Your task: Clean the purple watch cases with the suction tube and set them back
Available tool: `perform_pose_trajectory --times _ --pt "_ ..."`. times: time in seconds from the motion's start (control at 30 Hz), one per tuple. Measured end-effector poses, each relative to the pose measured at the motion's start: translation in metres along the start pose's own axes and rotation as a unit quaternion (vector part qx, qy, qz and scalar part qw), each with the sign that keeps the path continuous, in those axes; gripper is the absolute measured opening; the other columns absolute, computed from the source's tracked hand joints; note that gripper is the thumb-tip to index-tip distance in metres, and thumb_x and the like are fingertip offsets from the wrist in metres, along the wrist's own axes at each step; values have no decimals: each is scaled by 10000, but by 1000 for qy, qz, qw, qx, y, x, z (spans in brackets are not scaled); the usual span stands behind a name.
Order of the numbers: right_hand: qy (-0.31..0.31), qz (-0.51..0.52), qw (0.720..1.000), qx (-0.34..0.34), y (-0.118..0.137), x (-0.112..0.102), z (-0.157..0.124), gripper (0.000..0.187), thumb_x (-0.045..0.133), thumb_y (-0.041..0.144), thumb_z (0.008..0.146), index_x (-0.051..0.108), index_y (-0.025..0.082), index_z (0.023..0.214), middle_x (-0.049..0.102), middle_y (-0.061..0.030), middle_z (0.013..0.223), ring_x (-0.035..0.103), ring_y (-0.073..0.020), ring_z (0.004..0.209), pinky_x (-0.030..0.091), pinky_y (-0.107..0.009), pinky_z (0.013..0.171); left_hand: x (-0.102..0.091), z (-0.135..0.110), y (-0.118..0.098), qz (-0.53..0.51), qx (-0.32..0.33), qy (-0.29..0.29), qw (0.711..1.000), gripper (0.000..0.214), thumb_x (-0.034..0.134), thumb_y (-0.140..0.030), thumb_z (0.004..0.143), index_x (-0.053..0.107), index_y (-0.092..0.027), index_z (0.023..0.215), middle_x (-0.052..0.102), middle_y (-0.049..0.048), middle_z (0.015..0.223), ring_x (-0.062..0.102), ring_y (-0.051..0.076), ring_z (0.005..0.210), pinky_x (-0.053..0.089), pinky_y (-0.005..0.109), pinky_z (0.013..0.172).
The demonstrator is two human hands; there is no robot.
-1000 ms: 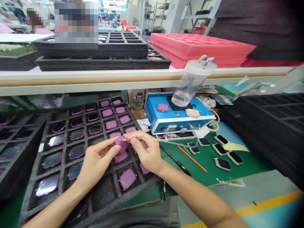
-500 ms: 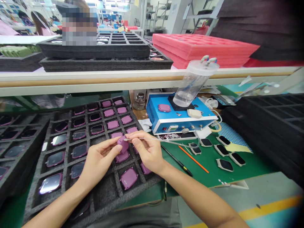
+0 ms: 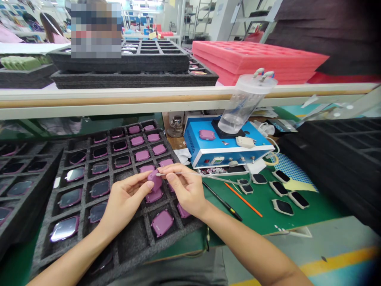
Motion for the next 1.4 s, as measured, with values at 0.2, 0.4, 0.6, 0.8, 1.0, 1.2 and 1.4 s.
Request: perform_pose_trajectory --times 0.2,0.4,0.6,0.8,1.0,1.2,1.4 --pt "0 -5 1000 0 -1 1 0 145 574 250 1012 704 191 1035 700 -86 1047 693 -185 971 609 -330 852 0 0 0 2 -9 -2 1000 558 875 -492 648 783 -158 1084 764 74 1093 752 143 893 608 138 790" --pt "-2 -4 1000 8 -3 0 -5 136 596 273 1006 707 200 1036 706 -85 1078 692 -204 1028 610 -359 896 3 -2 0 6 -4 9 1000 632 857 -508 662 756 -116 1147 771 108 1051 737 167 866 616 227 833" --pt "-5 -11 1000 12 -7 0 -5 159 603 319 1004 708 203 1030 718 -79 1059 702 -203 996 614 -364 895 5 -3 -2 12 14 28 999 618 822 -511 697 747 -99 1151 764 118 1063 715 165 849 604 257 838" --pt "-5 -9 1000 8 -5 2 -4 187 604 339 1000 715 190 1017 715 -85 1048 699 -202 984 616 -347 868 2 -4 -2 16 33 25 999 616 822 -504 709 745 -104 1171 765 109 1042 687 133 807 577 209 779" --pt "-2 -18 1000 -4 0 2 -2 172 593 320 1000 712 195 992 704 -73 1031 687 -180 960 607 -309 838 2 -5 -3 23 34 24 999 598 833 -486 709 745 -114 1170 770 96 1020 673 114 765 575 193 766" --pt "-2 -23 1000 -10 1 2 -1 168 596 319 996 708 194 989 707 -73 1024 689 -180 953 602 -305 820 2 -4 -3 25 25 17 999 674 858 -532 652 748 -106 1163 766 113 1051 687 133 767 596 217 765" --pt "-3 -25 999 -22 3 2 0 153 590 290 1000 711 197 994 705 -72 1023 680 -177 960 590 -301 818 1 -3 -4 33 27 13 999 695 838 -561 661 744 -91 1164 771 117 1024 691 133 731 607 233 762"
Point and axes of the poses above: each hand's wrist, its own z-axis towards the middle knuckle, its own x-axis out of the palm, y = z × x, the point moved 7 cm from there along z, towards the middle knuckle
